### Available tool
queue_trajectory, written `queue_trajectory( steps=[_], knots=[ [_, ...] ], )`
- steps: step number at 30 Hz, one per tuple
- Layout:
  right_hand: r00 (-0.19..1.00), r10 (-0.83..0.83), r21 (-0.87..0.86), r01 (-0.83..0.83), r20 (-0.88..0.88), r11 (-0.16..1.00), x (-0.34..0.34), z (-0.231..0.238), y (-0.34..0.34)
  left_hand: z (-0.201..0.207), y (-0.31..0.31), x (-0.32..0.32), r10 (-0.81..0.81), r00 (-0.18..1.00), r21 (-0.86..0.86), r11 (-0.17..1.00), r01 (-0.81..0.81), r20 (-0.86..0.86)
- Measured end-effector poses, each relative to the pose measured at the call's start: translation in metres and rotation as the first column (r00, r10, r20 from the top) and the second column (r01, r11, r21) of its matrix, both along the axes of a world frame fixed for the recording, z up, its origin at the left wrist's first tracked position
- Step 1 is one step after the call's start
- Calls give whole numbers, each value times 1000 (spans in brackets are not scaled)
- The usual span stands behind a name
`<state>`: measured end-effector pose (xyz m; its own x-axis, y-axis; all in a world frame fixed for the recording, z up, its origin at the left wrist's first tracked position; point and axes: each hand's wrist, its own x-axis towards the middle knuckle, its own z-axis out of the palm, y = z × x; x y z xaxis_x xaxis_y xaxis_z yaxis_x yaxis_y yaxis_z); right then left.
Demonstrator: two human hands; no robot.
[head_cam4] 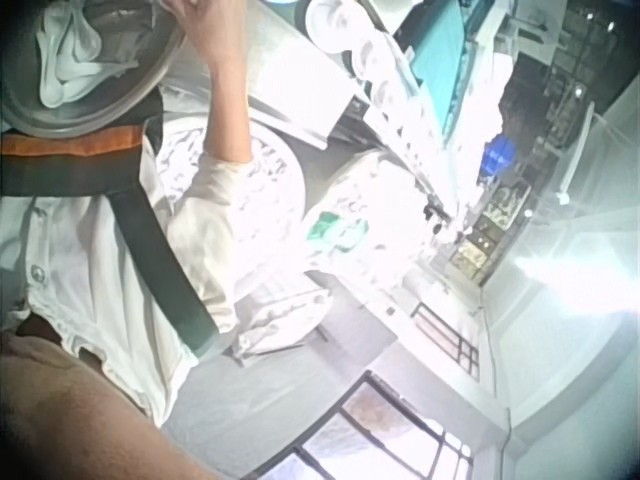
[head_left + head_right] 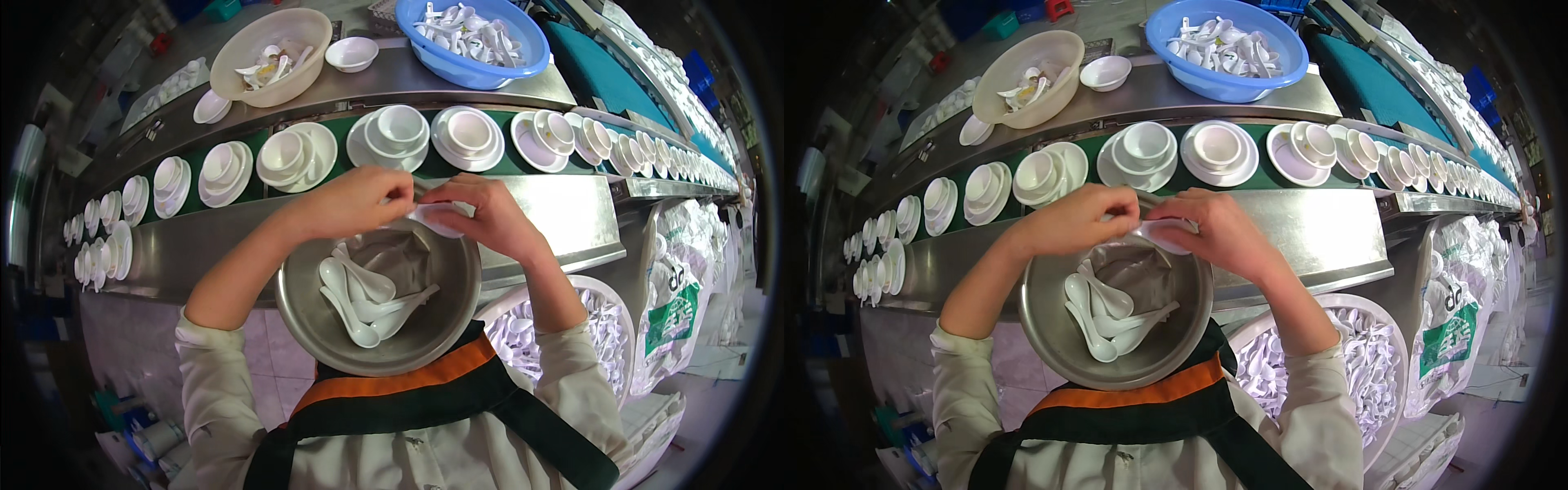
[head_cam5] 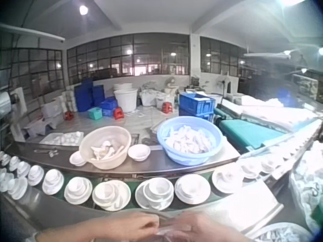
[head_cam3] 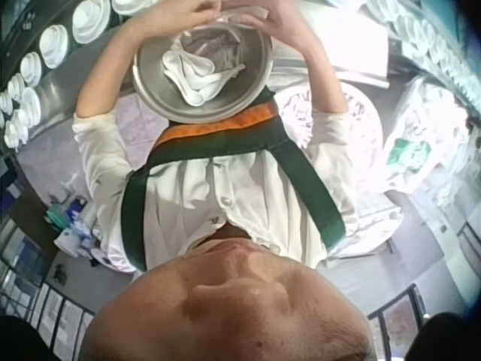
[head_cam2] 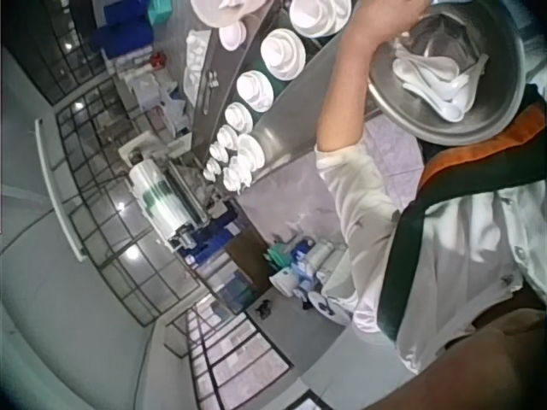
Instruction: The person repeatedly picks white spoons from a large basin and places them into a smaller metal bowl, then transfers them onto a moving conveyor belt. The person refills the small bowl from the large basin as needed and continues the repetitive placement of spoons along the belt.
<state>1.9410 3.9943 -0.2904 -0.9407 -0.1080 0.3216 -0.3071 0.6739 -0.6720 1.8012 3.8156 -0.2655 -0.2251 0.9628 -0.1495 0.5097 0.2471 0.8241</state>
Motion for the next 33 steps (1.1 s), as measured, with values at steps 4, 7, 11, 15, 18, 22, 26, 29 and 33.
queue_trajectory(
  steps=[4,7,11,15,18,22,26,29,33],
  knots=[
    [959,-278,-208,284,57,936,-7,-13,17,-8,-2,-2,356,932,229,914,-334,-64],
    [767,-639,-61,637,-51,769,-26,-49,63,-8,-19,-1,189,921,172,976,-137,-340],
    [717,-695,127,696,-56,707,-59,-119,104,-31,-45,25,-478,671,-276,878,392,-567],
    [849,-504,214,468,161,857,-84,-125,69,-68,-57,30,-507,636,-380,861,338,-582],
    [891,-449,134,439,60,889,-72,-100,54,-49,-54,18,-516,760,-399,842,364,-395],
    [975,-218,-130,221,32,967,-36,-33,23,-8,-39,8,-298,949,-355,902,245,-102],
    [996,53,87,-60,78,994,0,17,-7,-1,-26,1,-138,980,-80,989,127,-144],
    [984,-111,-131,129,139,983,4,10,5,7,-11,8,130,986,-21,991,-133,-109],
    [874,-400,-228,463,275,857,0,-25,44,-7,-23,9,245,860,120,969,-214,-447]
  ],
)
